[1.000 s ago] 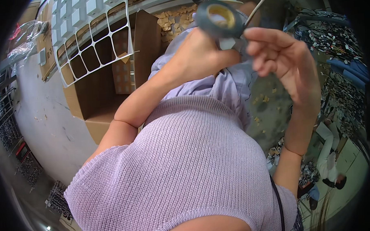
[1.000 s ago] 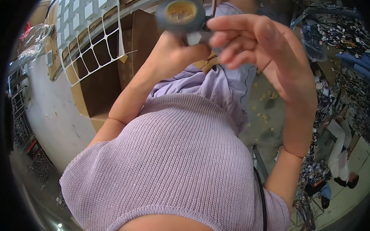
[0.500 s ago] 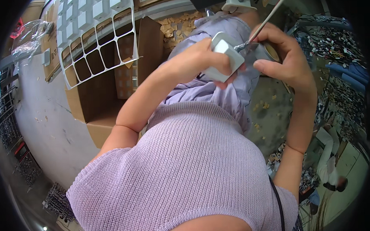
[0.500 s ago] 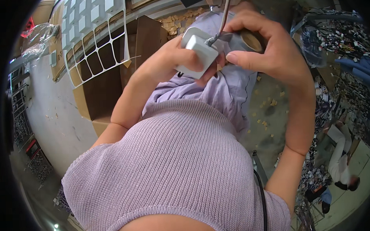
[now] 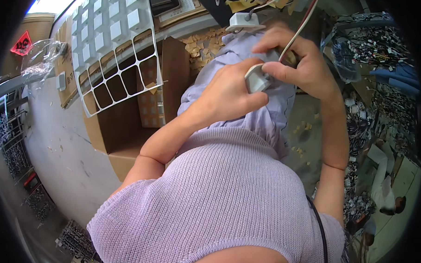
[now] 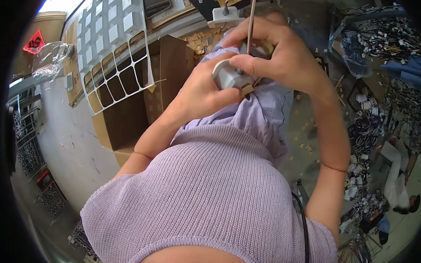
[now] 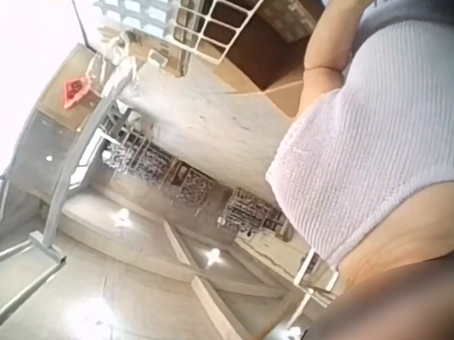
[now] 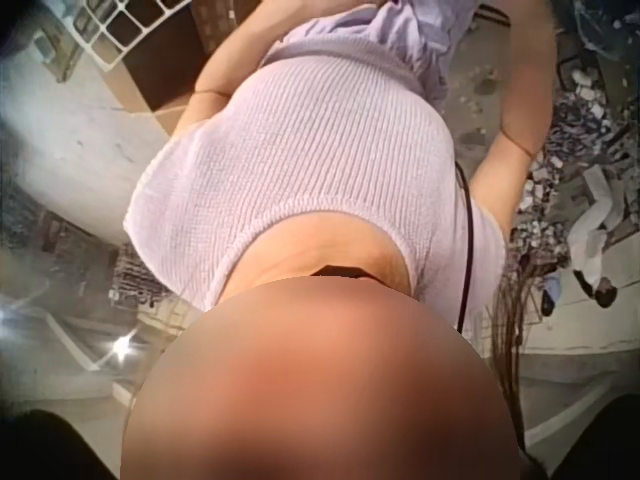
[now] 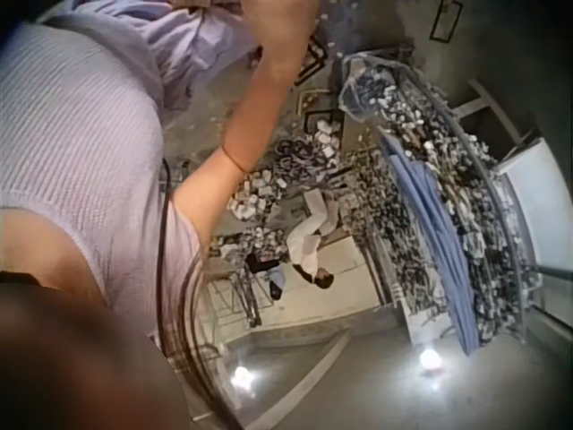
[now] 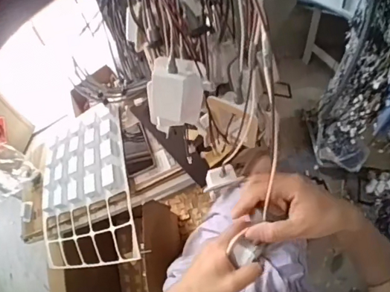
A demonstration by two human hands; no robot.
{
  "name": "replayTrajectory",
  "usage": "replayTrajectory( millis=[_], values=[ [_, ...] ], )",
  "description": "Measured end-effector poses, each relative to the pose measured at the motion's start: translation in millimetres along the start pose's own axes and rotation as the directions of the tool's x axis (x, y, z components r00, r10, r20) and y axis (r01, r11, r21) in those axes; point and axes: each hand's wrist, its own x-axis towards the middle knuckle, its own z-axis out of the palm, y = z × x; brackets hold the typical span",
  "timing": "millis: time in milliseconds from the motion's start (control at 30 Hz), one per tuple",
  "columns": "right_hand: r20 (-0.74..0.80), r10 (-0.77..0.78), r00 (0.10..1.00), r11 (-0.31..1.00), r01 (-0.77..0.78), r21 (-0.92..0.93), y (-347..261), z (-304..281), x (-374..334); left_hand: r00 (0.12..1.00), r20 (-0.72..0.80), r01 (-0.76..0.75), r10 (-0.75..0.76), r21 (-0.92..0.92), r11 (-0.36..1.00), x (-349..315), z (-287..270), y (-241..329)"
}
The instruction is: Wrapping electrical tape around the junction where wires enter plastic connectors to secure them.
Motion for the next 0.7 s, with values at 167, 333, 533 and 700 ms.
replayTrajectory(
  millis=[167,333,533,700],
  values=[
    [-0.087,0.435,0.896,0.893,-0.416,0.174,-16.2,5.8,-18.2,0.944,-0.281,-0.02,0.174,0.477,0.879,12.6,2.5,-11.6],
    [0.023,0.441,0.897,0.641,-0.333,0.691,-23.5,15.7,-28.0,0.919,-0.246,-0.167,0.307,0.463,0.871,17.9,8.0,-14.3],
    [-0.524,0.087,0.847,0.98,-0.167,-0.107,5.0,22.2,-7.0,0.998,-0.021,-0.052,0.059,0.233,0.971,4.6,10.5,-7.4],
    [0.007,-0.099,0.995,0.913,0.088,0.397,19.1,10.0,-4.5,0.961,0.253,0.18,-0.111,-0.271,0.946,3.7,5.4,-1.2]
  ],
)
